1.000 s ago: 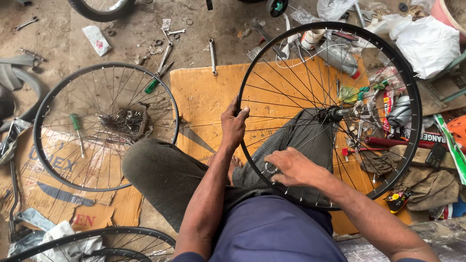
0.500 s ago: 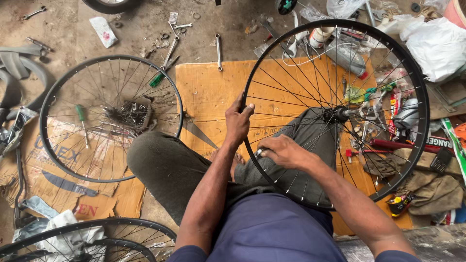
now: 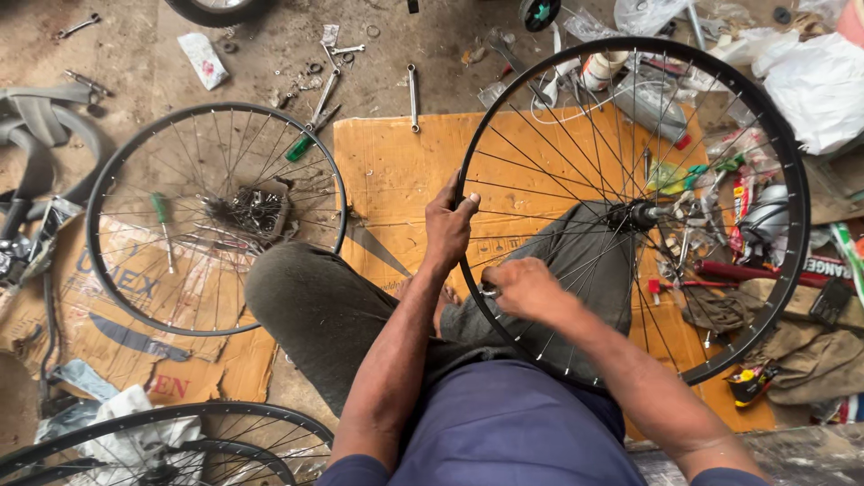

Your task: The person sits on the floor and uses a spoke wrench to tighten the nipples on a bicycle wheel. They rotate the wheel periodically to access different spokes and continue the adjustment process.

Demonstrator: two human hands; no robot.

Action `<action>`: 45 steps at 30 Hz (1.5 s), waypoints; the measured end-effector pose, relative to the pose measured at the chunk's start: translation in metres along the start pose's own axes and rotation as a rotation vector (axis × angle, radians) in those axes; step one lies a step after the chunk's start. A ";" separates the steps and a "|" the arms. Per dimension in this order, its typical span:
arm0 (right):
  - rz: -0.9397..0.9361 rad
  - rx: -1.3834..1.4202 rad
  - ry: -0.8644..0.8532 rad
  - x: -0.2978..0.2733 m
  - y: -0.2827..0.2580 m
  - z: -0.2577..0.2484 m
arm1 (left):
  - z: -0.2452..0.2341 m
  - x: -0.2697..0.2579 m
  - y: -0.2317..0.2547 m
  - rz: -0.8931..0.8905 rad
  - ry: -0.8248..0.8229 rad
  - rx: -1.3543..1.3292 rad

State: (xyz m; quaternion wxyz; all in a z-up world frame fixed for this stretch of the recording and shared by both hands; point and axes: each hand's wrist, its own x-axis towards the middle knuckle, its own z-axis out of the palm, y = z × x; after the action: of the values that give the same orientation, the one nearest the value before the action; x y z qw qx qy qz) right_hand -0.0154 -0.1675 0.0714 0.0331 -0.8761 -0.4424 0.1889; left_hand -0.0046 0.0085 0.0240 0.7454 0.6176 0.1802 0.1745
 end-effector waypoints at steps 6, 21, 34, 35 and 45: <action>-0.119 0.535 0.188 -0.016 0.016 -0.018 | -0.003 0.002 0.000 0.075 -0.025 -0.050; -0.033 -0.112 -0.023 -0.006 -0.001 -0.002 | 0.000 -0.001 0.000 0.044 -0.029 0.007; -0.043 0.018 -0.099 -0.003 -0.004 -0.015 | -0.002 -0.002 -0.004 0.050 -0.030 0.056; -0.123 0.149 -0.054 -0.002 0.003 -0.020 | -0.003 -0.001 -0.004 0.054 -0.036 0.031; -0.255 0.397 0.328 -0.022 0.017 -0.011 | 0.001 -0.001 0.003 0.071 -0.009 0.063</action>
State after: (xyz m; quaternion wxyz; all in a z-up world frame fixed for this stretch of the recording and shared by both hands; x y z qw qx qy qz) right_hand -0.0102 -0.1936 0.0840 0.2985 -0.8086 -0.4921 0.1220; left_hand -0.0050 0.0077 0.0273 0.7198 0.6475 0.1602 0.1923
